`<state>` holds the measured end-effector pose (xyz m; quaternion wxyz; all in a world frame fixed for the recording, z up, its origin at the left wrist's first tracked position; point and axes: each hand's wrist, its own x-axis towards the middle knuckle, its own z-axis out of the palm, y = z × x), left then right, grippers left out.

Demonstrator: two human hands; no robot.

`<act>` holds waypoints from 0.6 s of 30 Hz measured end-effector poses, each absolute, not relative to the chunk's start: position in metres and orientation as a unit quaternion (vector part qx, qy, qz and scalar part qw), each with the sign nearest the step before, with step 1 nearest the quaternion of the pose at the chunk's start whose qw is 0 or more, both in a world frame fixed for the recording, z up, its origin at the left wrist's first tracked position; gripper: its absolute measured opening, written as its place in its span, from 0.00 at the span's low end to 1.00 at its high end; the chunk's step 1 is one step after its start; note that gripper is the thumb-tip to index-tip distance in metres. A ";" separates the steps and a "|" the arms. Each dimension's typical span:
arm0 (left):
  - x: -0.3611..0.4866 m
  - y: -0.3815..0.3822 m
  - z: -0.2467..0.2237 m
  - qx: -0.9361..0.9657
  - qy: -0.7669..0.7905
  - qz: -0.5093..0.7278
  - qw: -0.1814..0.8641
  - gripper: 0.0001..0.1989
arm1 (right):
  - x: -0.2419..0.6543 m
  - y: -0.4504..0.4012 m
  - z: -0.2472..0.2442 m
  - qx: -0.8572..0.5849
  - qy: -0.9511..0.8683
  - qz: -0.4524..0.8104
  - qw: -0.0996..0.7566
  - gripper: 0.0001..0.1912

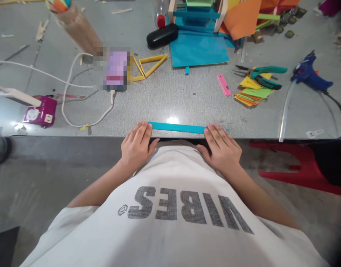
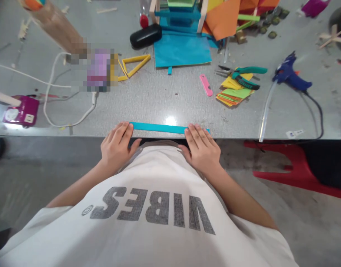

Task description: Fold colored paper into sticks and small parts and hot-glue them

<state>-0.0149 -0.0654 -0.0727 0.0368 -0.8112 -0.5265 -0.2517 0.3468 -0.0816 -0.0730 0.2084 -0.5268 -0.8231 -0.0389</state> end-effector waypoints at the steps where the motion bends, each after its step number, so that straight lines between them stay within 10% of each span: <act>1: -0.018 -0.066 -0.074 -0.811 -0.526 -0.254 0.042 0.29 | 0.353 -0.083 -0.073 -0.530 -0.818 -0.051 0.216 0.30; 9: -0.018 -0.062 -0.071 -0.779 -0.551 -0.290 0.068 0.10 | 0.372 -0.077 -0.069 -0.569 -0.773 -0.084 0.266 0.12; 18: -0.015 -0.047 -0.042 -0.708 -0.615 -0.344 -0.042 0.14 | 0.385 -0.058 -0.047 -0.586 -0.756 -0.008 0.293 0.16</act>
